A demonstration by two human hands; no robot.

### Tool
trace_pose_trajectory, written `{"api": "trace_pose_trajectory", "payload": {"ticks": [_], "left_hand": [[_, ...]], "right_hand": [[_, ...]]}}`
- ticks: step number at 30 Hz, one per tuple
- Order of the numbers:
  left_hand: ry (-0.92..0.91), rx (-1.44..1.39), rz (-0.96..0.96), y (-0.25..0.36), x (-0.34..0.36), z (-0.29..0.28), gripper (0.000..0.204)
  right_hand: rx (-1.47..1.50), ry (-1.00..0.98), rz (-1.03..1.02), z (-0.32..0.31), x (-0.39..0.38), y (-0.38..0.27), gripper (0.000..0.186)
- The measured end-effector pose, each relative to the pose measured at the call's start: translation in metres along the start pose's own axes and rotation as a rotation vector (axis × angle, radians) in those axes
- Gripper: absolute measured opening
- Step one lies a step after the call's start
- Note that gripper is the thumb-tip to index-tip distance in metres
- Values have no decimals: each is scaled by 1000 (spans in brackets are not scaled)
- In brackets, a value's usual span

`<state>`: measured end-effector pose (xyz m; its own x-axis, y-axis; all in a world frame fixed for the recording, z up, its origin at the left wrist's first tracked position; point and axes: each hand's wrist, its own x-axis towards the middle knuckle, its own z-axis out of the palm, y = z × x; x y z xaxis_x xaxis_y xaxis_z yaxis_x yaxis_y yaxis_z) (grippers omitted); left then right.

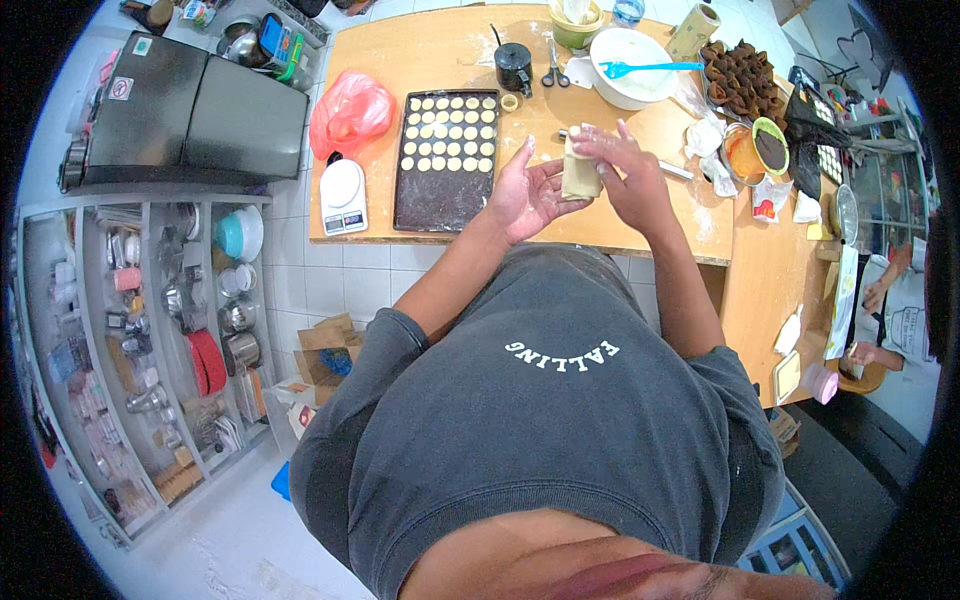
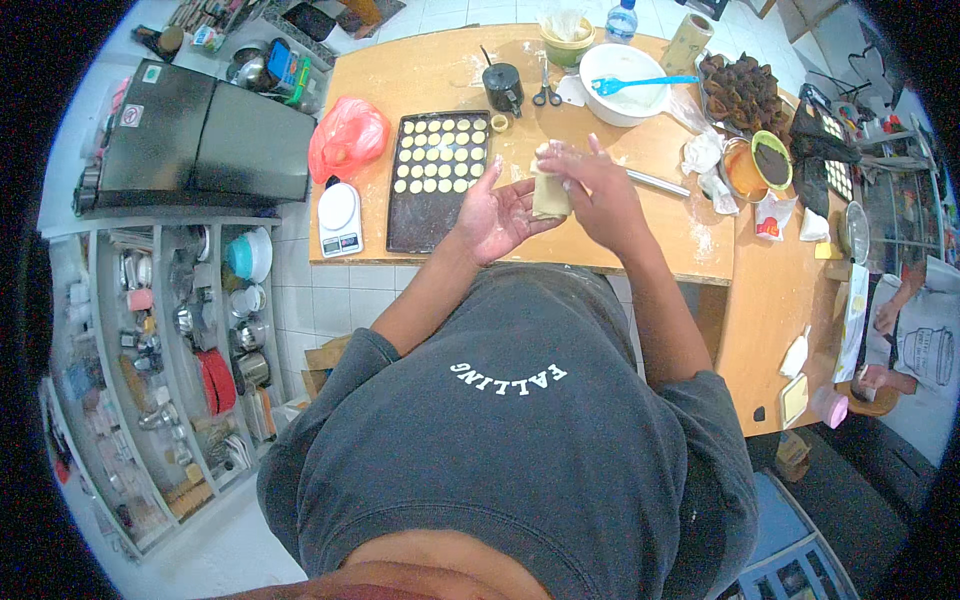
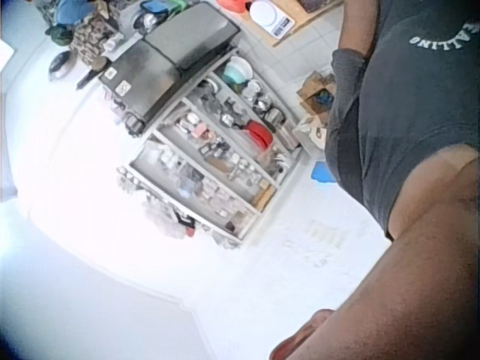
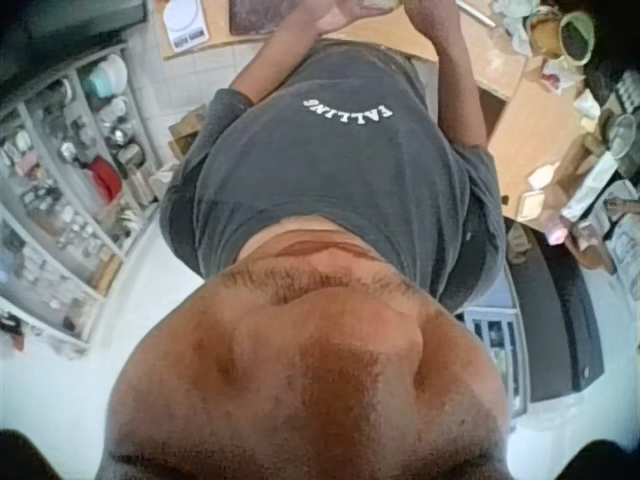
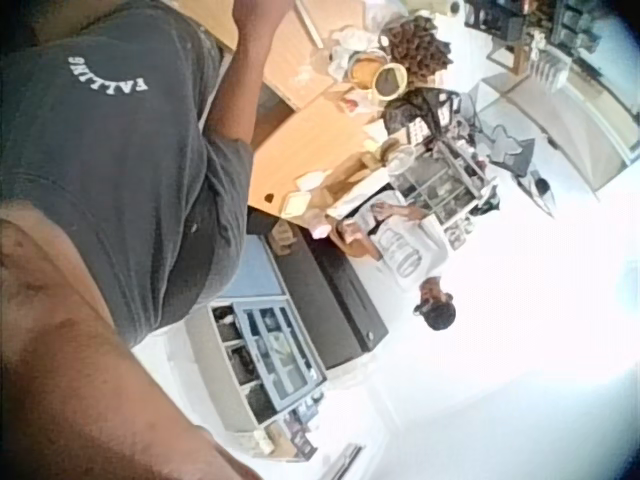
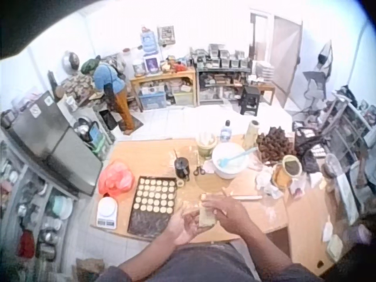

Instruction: The person shapes pieces of dough by hand on a counter, rolling them into small balls and placing them onto a tray, then uses a rolling pin to flatten a larger piece of dough.

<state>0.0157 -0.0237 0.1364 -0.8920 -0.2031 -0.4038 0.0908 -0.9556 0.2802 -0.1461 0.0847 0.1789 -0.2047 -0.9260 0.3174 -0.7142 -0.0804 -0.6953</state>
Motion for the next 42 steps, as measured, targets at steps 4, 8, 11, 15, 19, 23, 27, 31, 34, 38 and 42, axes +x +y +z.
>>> {"api": "trace_pose_trajectory", "payload": {"ticks": [4,8,11,15,19,23,27,31,34,38,42], "left_hand": [[-40,-16,41,-12,19,21,74],[-37,-56,52,-29,35,49,70],[-19,20,66,-44,52,60,61],[-24,175,128,-66,74,69,52],[-76,329,196,-81,87,81,44],[-41,291,258,-100,99,88,40],[5,374,304,-126,113,93,45],[140,459,337,-153,124,95,48],[247,602,380,-166,124,100,45],[265,820,360,-169,122,108,45],[324,923,420,-164,119,116,48]], "right_hand": [[11,31,-133,-17,-23,10,33],[-116,-7,-222,-46,-39,25,37],[-182,-44,-229,-71,-50,32,42],[-96,-52,-186,-97,-69,43,49],[682,110,-16,-111,-80,51,52],[1058,419,95,-124,-81,90,43],[779,298,291,-142,-72,115,40],[616,61,400,-147,-78,134,44],[349,-64,360,-155,-84,142,35],[236,-138,225,-152,-84,154,28],[203,-182,248,-149,-79,159,28]]}}
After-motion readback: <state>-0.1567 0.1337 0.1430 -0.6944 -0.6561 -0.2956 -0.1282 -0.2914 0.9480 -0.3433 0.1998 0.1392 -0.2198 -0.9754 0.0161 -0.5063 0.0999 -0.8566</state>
